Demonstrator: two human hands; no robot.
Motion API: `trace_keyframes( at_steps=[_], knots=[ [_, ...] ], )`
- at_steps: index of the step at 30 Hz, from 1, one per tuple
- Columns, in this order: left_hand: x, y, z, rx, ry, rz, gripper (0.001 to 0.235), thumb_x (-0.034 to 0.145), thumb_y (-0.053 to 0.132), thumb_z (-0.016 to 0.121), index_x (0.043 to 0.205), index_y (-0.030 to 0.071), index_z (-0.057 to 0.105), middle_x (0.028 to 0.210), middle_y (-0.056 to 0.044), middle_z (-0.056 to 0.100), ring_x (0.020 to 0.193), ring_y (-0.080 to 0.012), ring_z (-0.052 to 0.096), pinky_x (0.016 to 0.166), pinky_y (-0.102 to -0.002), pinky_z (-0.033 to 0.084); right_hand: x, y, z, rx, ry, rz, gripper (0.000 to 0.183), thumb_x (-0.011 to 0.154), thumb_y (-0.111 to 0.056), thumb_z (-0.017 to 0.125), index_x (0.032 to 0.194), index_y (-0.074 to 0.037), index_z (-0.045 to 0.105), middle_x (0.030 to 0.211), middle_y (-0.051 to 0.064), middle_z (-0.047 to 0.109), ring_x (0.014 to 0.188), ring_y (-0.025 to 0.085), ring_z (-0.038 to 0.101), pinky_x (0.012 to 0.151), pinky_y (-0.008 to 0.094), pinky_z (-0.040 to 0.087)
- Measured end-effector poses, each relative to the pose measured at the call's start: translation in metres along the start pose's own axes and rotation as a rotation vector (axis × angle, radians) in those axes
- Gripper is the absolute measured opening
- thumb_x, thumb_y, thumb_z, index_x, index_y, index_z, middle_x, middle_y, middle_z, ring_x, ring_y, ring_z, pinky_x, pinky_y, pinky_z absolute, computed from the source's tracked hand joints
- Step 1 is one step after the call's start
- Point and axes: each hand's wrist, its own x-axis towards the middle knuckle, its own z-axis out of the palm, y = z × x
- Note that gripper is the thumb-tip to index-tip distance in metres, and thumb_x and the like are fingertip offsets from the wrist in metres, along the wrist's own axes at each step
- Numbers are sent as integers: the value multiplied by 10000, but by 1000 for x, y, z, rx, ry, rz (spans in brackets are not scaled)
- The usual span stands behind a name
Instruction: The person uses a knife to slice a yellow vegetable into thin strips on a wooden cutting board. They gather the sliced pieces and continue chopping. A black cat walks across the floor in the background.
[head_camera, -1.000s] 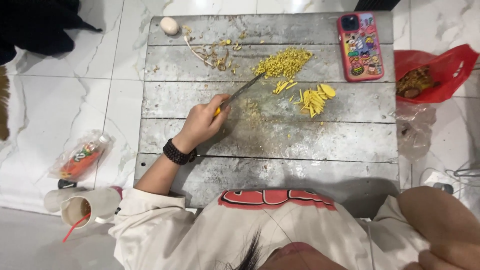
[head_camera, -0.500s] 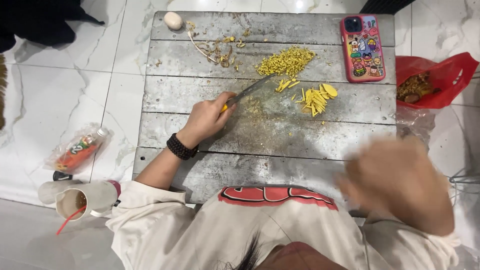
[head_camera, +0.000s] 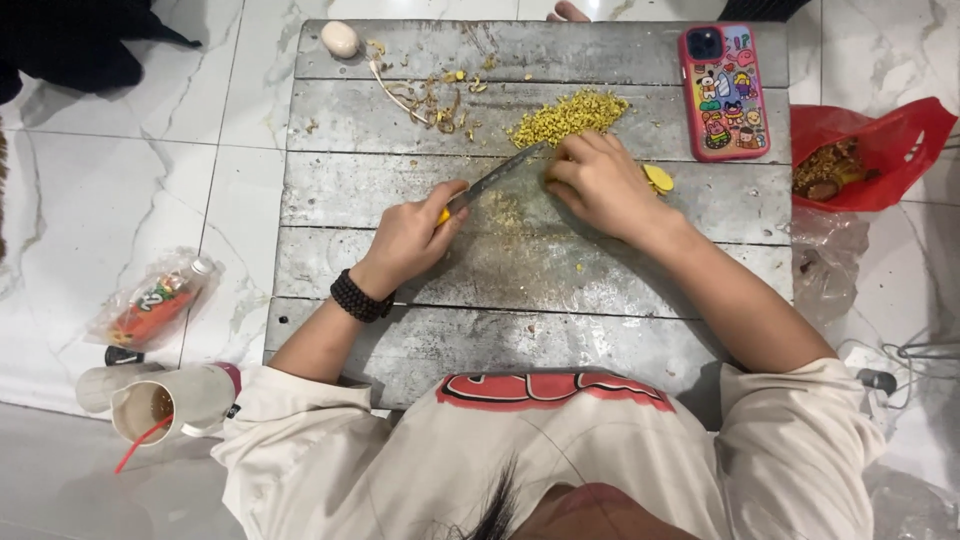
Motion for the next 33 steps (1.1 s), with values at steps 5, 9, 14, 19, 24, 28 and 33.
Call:
trace_keyframes(
  at_steps=[5, 9, 14, 19, 24, 28, 33],
  knots=[
    [3, 0, -1, 8, 17, 14, 377, 977, 337, 535, 1337, 238, 488, 831, -190, 731, 773, -431, 704, 725, -549, 548, -2, 3, 6, 79, 41, -13, 66, 935, -183, 750, 940, -145, 695, 1037, 27, 655, 985, 260, 619, 802, 407, 448],
    [2, -11, 12, 2, 70, 93, 424, 974, 288, 569, 1377, 201, 472, 843, -195, 735, 725, -394, 721, 674, -486, 575, -16, -20, -12, 797, 116, 167, 114, 947, -12, 732, 1054, -48, 723, 966, 114, 747, 913, 271, 715, 807, 375, 539],
    [0, 3, 33, -65, 88, 280, 550, 984, 369, 552, 1482, 206, 385, 897, -230, 738, 690, -357, 732, 644, -449, 604, -55, -33, 4, 1699, 185, 736, 150, 930, 54, 667, 1076, 22, 674, 1025, 181, 762, 916, 260, 780, 850, 347, 657],
    [10, 31, 58, -112, 101, 515, 503, 1022, 321, 484, 1491, 171, 384, 937, -222, 746, 687, -312, 742, 626, -390, 620, -75, -38, 20, 2030, 228, 889, 261, 818, 142, 678, 1060, 47, 691, 1074, 228, 726, 948, 364, 757, 874, 466, 667],
    [18, 21, 70, -162, 130, 563, 552, 1017, 294, 488, 1523, 134, 337, 1103, -231, 715, 700, -332, 737, 615, -413, 616, -73, -58, 1, 1592, 339, 689, 244, 821, 97, 763, 1056, 45, 722, 1021, 166, 733, 933, 276, 747, 827, 418, 658],
    [21, -2, 89, -233, 192, 423, 478, 1015, 219, 495, 1468, 93, 403, 1228, -180, 682, 771, -322, 737, 650, -414, 614, -58, -43, 0, 779, 391, 285, 151, 857, 26, 838, 968, -72, 806, 936, 107, 795, 890, 283, 769, 813, 386, 580],
    [20, 8, 77, -226, 224, 342, 420, 1029, 206, 500, 1431, 93, 458, 1278, -141, 670, 905, -351, 712, 710, -448, 596, -51, -28, 13, 382, 387, 117, 91, 920, -72, 786, 993, -125, 777, 1021, 42, 772, 940, 285, 682, 836, 407, 492]
  ],
)
